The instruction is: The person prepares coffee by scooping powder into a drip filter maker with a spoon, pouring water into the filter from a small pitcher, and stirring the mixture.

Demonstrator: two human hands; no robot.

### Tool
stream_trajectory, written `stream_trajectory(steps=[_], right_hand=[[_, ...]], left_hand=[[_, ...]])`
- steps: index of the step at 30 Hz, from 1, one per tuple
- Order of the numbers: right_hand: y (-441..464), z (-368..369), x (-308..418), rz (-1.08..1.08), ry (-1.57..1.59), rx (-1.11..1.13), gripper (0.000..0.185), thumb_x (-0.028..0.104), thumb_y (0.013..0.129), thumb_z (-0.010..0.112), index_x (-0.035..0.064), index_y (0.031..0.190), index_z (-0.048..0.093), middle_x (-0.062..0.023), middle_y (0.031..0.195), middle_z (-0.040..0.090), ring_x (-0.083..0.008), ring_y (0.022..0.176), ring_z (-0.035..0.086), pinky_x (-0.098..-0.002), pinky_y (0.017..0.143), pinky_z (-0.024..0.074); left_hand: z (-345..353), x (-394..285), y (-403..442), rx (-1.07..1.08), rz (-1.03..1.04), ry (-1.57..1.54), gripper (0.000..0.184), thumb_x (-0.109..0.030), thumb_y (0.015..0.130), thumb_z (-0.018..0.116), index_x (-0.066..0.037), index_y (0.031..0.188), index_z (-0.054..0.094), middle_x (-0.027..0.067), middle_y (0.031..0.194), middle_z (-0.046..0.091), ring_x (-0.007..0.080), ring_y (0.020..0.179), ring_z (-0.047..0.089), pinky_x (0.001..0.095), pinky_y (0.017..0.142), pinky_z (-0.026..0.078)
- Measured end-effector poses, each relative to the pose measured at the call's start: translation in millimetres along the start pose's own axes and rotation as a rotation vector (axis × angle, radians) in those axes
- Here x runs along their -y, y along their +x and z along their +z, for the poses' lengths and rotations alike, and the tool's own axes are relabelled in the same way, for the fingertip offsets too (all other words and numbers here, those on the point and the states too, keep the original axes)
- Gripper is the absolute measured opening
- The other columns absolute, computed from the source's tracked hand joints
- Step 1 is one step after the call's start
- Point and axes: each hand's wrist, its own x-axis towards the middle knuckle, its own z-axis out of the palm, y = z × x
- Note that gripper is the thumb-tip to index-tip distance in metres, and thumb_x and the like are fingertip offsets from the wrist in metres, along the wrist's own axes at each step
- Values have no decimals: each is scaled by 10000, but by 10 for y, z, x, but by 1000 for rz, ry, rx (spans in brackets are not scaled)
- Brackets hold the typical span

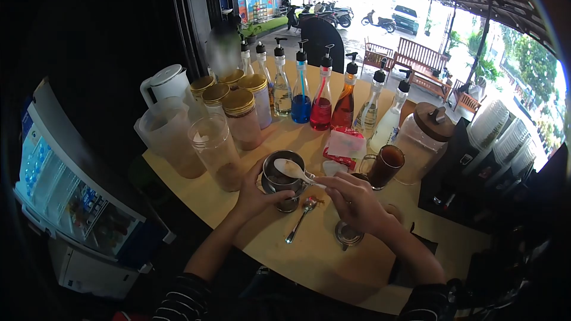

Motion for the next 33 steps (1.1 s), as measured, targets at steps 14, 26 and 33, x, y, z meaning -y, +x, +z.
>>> stream_trajectory(steps=[14, 26, 33], right_hand=[[14, 82, 23, 0, -58, 28, 309, -50, 846, 555, 35, 1139, 609, -123, 775, 529, -275, 684, 563, -373, 646, 464], [1692, 669, 450, -524, -644, -81, 150, 80, 758, 623, 86, 906, 648, -22, 881, 597, -188, 938, 560, -364, 833, 391], [1932, 1058, 371, -554, -752, 26, 185, 108, 770, 621, 98, 951, 656, -21, 973, 601, -208, 1029, 552, -401, 957, 370]], left_hand=[[-1, -22, -3, 29, -8, -23, 887, -292, 604, 885, 1, 1315, 442, 150, 1207, 582, 243, 1136, 571, 365, 981, 446], [-466, -66, -449, -174, 66, 47, 637, -213, 812, 723, -51, 1340, 406, 133, 1291, 491, 250, 1200, 501, 373, 1013, 386], [-664, 13, -612, -212, 19, 99, 641, -199, 801, 735, -56, 1336, 412, 127, 1243, 531, 235, 1159, 532, 368, 965, 416]])
